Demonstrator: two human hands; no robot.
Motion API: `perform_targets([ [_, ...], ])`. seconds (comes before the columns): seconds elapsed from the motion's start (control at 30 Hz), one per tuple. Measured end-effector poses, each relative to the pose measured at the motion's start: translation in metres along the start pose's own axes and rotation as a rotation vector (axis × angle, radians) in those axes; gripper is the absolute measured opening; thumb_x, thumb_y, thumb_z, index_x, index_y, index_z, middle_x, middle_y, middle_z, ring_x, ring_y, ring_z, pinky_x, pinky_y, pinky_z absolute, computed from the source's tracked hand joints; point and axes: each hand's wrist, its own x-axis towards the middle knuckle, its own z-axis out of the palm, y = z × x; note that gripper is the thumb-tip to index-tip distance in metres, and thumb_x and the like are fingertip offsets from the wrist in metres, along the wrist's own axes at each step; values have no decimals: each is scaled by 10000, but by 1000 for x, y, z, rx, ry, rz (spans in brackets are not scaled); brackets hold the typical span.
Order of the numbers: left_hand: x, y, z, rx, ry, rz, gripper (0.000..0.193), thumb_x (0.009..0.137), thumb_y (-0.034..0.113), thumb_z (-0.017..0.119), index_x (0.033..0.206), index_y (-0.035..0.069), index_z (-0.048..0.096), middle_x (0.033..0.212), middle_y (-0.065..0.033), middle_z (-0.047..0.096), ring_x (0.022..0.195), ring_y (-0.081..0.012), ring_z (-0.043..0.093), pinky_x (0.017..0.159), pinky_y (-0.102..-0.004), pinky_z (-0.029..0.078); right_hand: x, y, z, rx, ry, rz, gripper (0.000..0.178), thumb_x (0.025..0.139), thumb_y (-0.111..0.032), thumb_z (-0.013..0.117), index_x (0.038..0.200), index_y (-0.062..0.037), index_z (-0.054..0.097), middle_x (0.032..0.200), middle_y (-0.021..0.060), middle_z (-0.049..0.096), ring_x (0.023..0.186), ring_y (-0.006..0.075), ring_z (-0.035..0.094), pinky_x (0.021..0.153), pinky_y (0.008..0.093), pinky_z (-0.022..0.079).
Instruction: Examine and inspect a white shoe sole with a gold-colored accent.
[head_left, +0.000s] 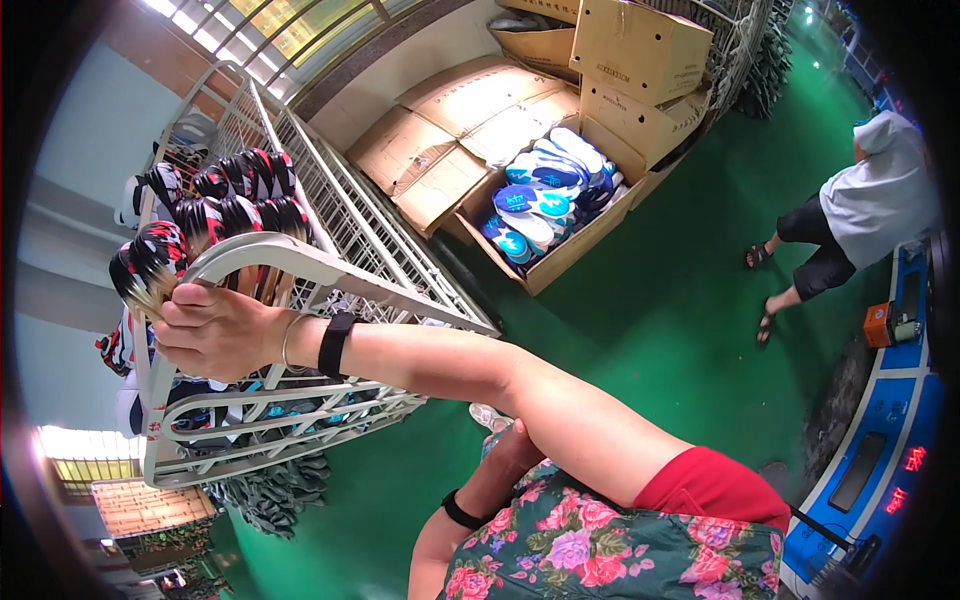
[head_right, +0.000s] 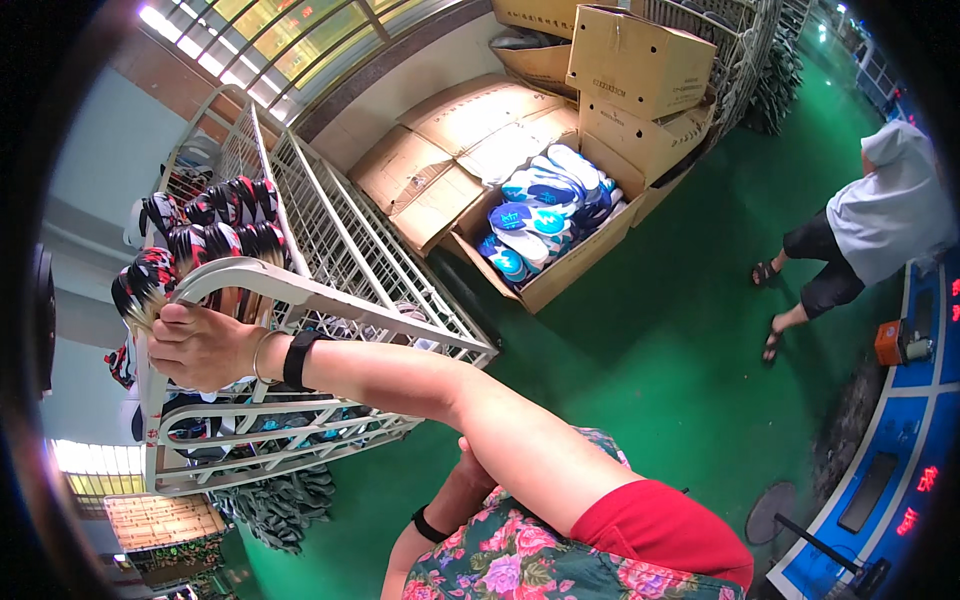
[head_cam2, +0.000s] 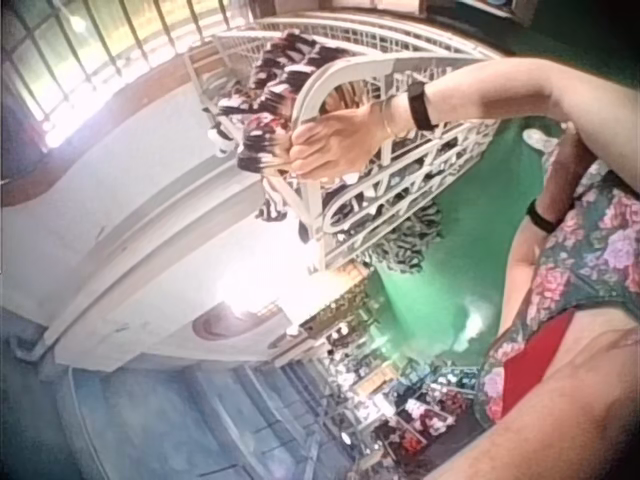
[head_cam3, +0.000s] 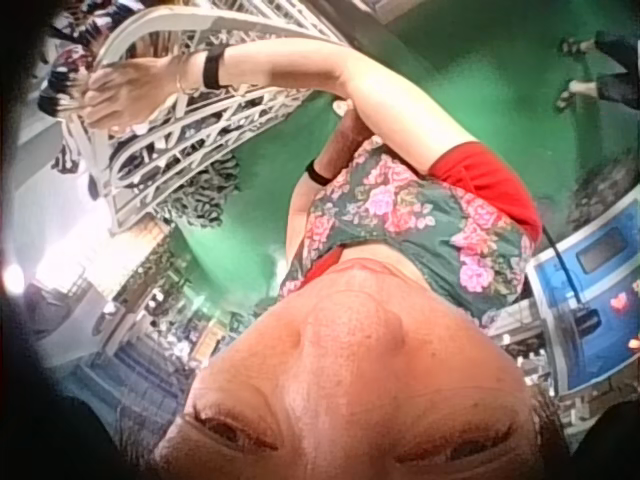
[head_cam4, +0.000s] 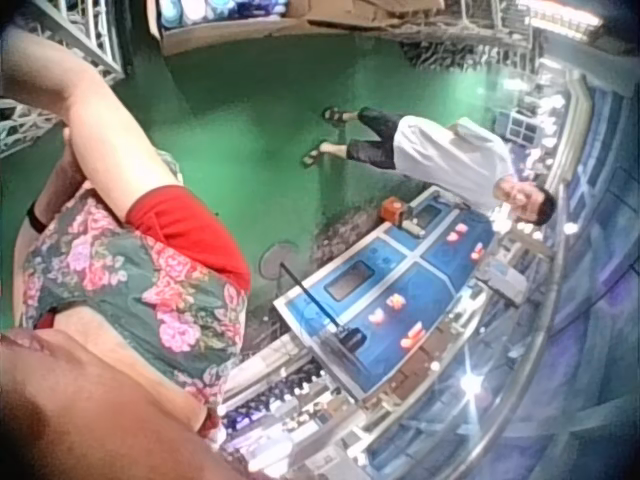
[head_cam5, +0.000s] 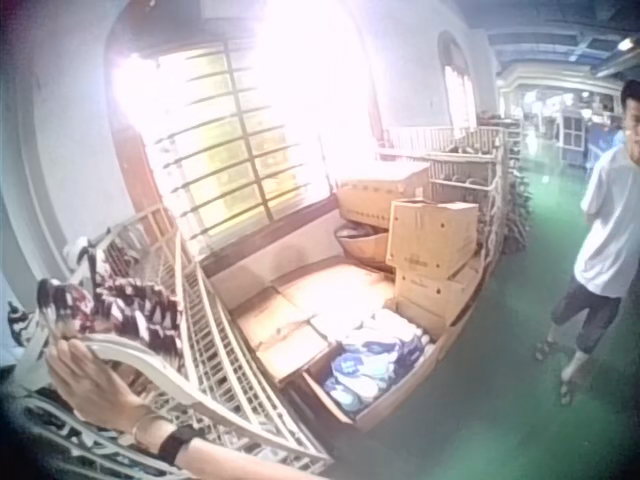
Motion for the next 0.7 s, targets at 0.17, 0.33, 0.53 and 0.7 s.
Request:
perform_targets([
  [0.17,2,-1,2,37,-27,24,1092,679,811,617,1416,32,415,1415,-138,495,1281,-302,491,1072,-465,406,-1,-1,3,28,17,3,200,672,-265,592,788,-122,670,832,-28,511,901,167,474,912,336,346],
  [0.33,0,5,9,74,26,-23,1071,686,780,647,1414,29,416,1413,-140,496,1278,-304,493,1067,-468,413,0,0,3,7,37,6,197,668,-258,591,775,-117,677,832,-22,509,909,172,476,929,342,346],
  [0.53,-3,5,9,28,29,-21,1062,695,776,637,1419,31,410,1420,-144,487,1282,-306,489,1068,-471,412,1,-2,0,5,18,13,210,654,-246,589,780,-108,685,835,-20,514,906,177,477,946,346,339],
  [0.7,-4,5,21,-8,112,-52,1025,749,776,582,1436,41,386,1445,-133,459,1307,-299,461,1089,-471,378,2,-1,-4,23,-4,12,224,673,-251,595,806,-96,689,837,-20,513,913,167,483,963,351,333],
])
